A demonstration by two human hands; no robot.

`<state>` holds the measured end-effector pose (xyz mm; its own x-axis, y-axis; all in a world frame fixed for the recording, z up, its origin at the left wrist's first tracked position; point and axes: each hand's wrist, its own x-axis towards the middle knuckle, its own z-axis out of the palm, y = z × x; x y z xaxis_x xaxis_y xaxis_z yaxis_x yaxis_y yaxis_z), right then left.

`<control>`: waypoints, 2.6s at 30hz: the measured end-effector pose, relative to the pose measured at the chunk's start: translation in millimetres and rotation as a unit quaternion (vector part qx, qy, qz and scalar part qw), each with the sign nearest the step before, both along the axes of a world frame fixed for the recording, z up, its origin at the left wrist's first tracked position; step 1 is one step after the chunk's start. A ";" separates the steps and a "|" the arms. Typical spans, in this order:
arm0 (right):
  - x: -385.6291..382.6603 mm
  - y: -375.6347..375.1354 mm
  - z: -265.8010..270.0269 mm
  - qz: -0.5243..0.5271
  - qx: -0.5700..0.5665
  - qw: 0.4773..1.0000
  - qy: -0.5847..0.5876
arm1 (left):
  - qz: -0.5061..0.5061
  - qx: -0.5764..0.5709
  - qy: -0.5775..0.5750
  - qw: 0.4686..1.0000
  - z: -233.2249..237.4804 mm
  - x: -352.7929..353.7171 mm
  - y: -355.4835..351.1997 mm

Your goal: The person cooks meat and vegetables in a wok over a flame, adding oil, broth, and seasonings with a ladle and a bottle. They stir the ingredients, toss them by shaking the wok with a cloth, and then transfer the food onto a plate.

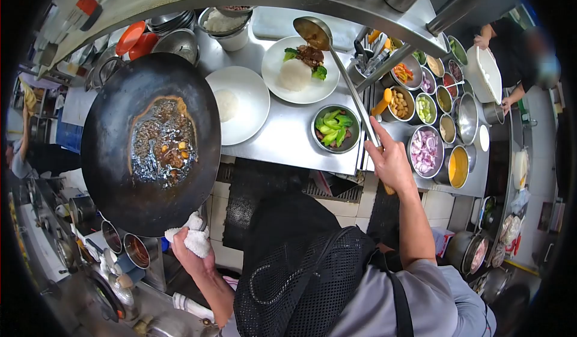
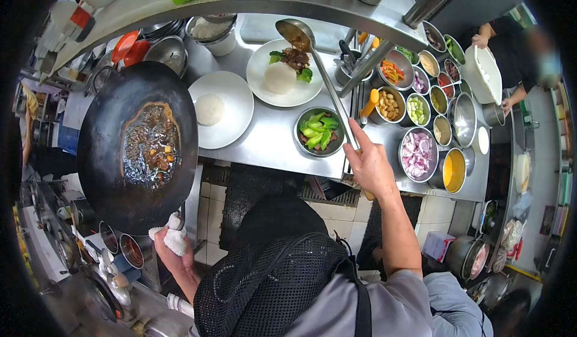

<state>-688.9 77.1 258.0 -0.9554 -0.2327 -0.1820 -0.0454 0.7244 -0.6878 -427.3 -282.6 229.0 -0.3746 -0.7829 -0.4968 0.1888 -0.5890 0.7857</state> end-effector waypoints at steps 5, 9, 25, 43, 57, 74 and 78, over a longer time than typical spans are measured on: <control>-0.6 -0.9 -6.3 -0.024 -0.030 0.999 -0.023 | -0.009 -0.001 -0.013 1.000 -1.3 -2.4 2.6; 3.7 -2.0 -12.9 -0.088 -0.205 0.965 -0.135 | -0.030 -0.004 -0.011 0.999 4.3 -8.1 6.2; 63.3 -88.5 32.7 0.159 -0.277 0.893 -0.318 | 0.004 -0.047 0.062 0.997 -15.0 -15.7 8.7; 104.0 -180.4 105.6 0.388 0.145 0.910 -0.003 | 0.076 -0.228 0.005 0.971 -80.0 89.2 9.4; 179.3 -215.7 153.9 0.145 -0.047 0.797 -0.585 | 0.074 -0.300 -0.119 0.944 -79.1 136.5 21.1; 155.9 -204.9 121.6 0.254 -0.084 0.857 -0.440 | 0.144 -0.189 -0.006 0.971 -65.7 179.0 -10.2; 153.2 -226.3 127.2 0.329 0.011 0.865 -0.377 | 0.118 -0.191 -0.040 0.974 -64.1 184.4 -10.3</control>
